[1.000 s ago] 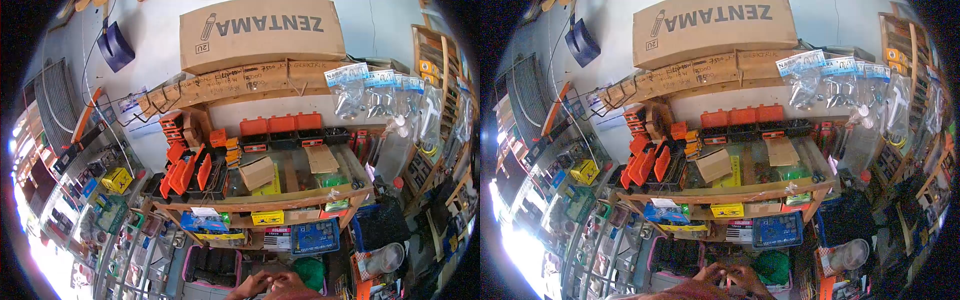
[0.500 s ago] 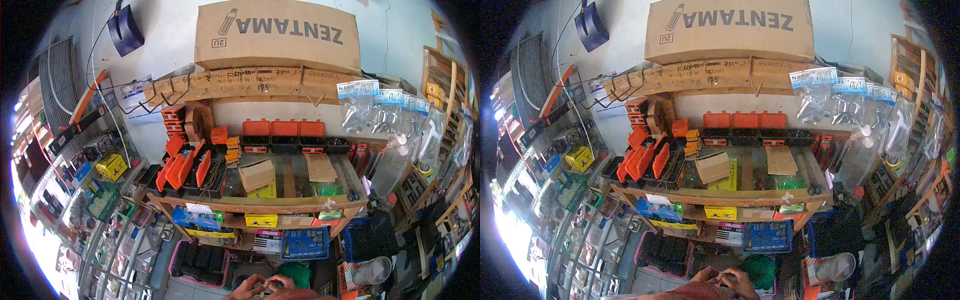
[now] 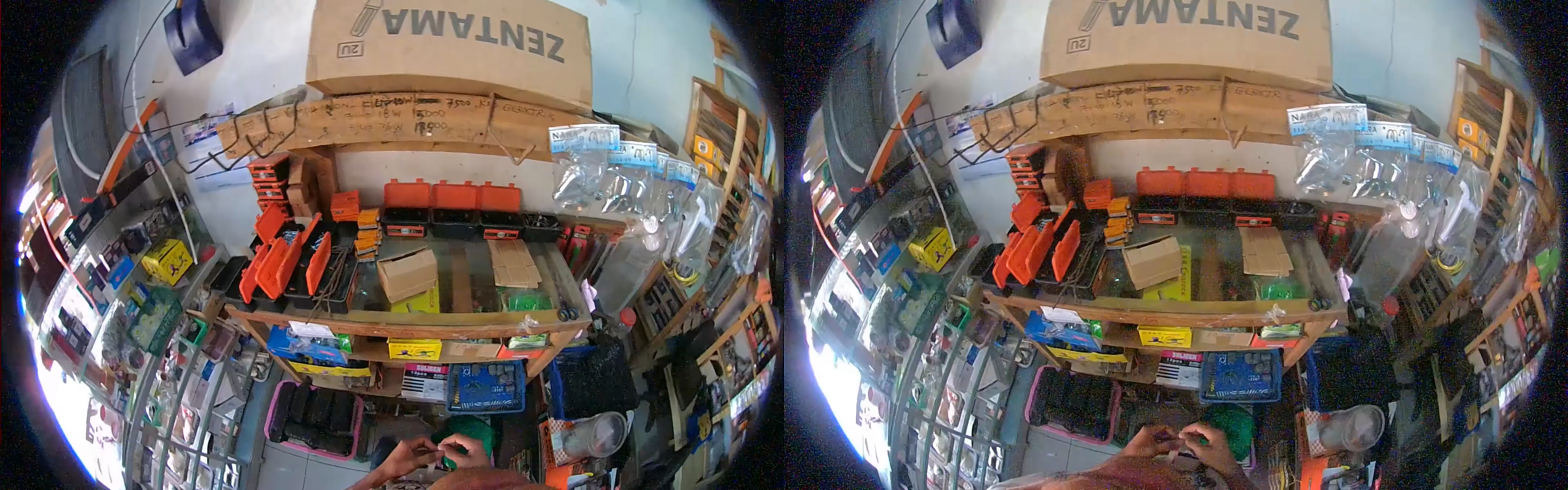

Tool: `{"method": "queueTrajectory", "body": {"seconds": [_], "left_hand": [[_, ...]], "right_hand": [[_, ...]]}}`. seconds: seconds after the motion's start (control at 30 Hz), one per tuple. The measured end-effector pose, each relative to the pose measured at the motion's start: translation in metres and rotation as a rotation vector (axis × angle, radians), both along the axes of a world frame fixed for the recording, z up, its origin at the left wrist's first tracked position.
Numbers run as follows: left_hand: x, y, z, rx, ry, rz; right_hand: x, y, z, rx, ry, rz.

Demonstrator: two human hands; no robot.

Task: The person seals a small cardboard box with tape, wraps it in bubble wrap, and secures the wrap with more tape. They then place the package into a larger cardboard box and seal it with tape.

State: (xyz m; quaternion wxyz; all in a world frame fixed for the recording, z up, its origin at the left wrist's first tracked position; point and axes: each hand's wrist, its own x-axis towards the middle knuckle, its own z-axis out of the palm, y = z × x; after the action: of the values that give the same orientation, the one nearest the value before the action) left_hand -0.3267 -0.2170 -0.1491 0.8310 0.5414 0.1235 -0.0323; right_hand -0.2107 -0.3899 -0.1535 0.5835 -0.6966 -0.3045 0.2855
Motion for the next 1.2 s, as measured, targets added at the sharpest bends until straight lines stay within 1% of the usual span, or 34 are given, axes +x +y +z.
{"method": "queueTrajectory", "body": {"seconds": [0.03,0.13,0.23,0.33,0.43,0.53,0.57,0.67,0.7,0.8,0.9,0.93,1.0,1.03,1.07,1.1,1.13,1.17,1.2], "left_hand": [[0.005,0.002,-0.005,0.022,-0.002,-0.010],[0.013,0.007,-0.006,0.189,0.009,-0.121],[0.014,0.002,-0.012,0.241,0.052,-0.121],[0.017,-0.001,-0.013,0.237,0.011,-0.131],[0.019,-0.005,-0.005,0.182,0.010,-0.164],[0.019,-0.009,-0.005,0.227,0.032,-0.152],[0.019,-0.009,-0.004,0.258,-0.032,-0.140],[0.019,-0.013,0.000,0.346,0.013,-0.124],[0.018,-0.014,-0.005,0.382,0.002,-0.109],[0.015,-0.018,-0.015,0.365,-0.088,-0.058],[0.011,-0.020,-0.016,0.447,-0.077,-0.050],[0.010,-0.020,-0.012,0.431,-0.056,-0.053],[0.007,-0.022,-0.006,0.391,-0.005,-0.058],[0.003,-0.021,-0.013,0.370,-0.020,-0.075],[0.003,-0.025,0.001,0.463,-0.084,-0.047],[0.002,-0.026,-0.009,0.466,-0.101,-0.034],[0.004,-0.026,-0.014,0.470,-0.126,-0.022],[0.000,-0.027,-0.018,0.469,-0.130,-0.019],[0.001,-0.027,-0.015,0.471,-0.139,-0.012]], "right_hand": [[0.003,0.001,0.001,0.029,0.010,-0.013],[0.003,-0.002,0.014,-0.013,-0.028,-0.012],[0.001,-0.004,0.004,0.012,0.163,-0.084],[0.004,-0.011,0.012,-0.013,0.251,-0.066],[0.005,-0.015,0.014,0.149,0.127,-0.066],[0.007,-0.020,0.027,0.139,0.076,-0.043],[0.009,-0.020,0.018,0.137,-0.083,-0.040],[0.012,-0.021,0.037,0.163,-0.114,-0.015],[0.010,-0.023,0.040,0.184,-0.080,-0.031],[0.024,-0.024,0.043,0.129,-0.343,0.091],[0.031,-0.025,0.051,0.102,-0.460,0.183],[0.035,-0.024,0.057,0.097,-0.499,0.212],[0.040,-0.024,0.072,0.062,-0.535,0.125],[0.049,-0.026,0.081,0.056,-0.554,0.132],[0.058,-0.027,0.091,0.097,-0.613,0.089],[0.071,-0.031,0.108,0.069,-0.635,0.061],[0.090,-0.035,0.121,0.074,-0.736,0.023],[0.108,-0.041,0.131,0.093,-0.761,-0.050],[0.123,-0.045,0.135,0.113,-0.688,-0.197]]}}
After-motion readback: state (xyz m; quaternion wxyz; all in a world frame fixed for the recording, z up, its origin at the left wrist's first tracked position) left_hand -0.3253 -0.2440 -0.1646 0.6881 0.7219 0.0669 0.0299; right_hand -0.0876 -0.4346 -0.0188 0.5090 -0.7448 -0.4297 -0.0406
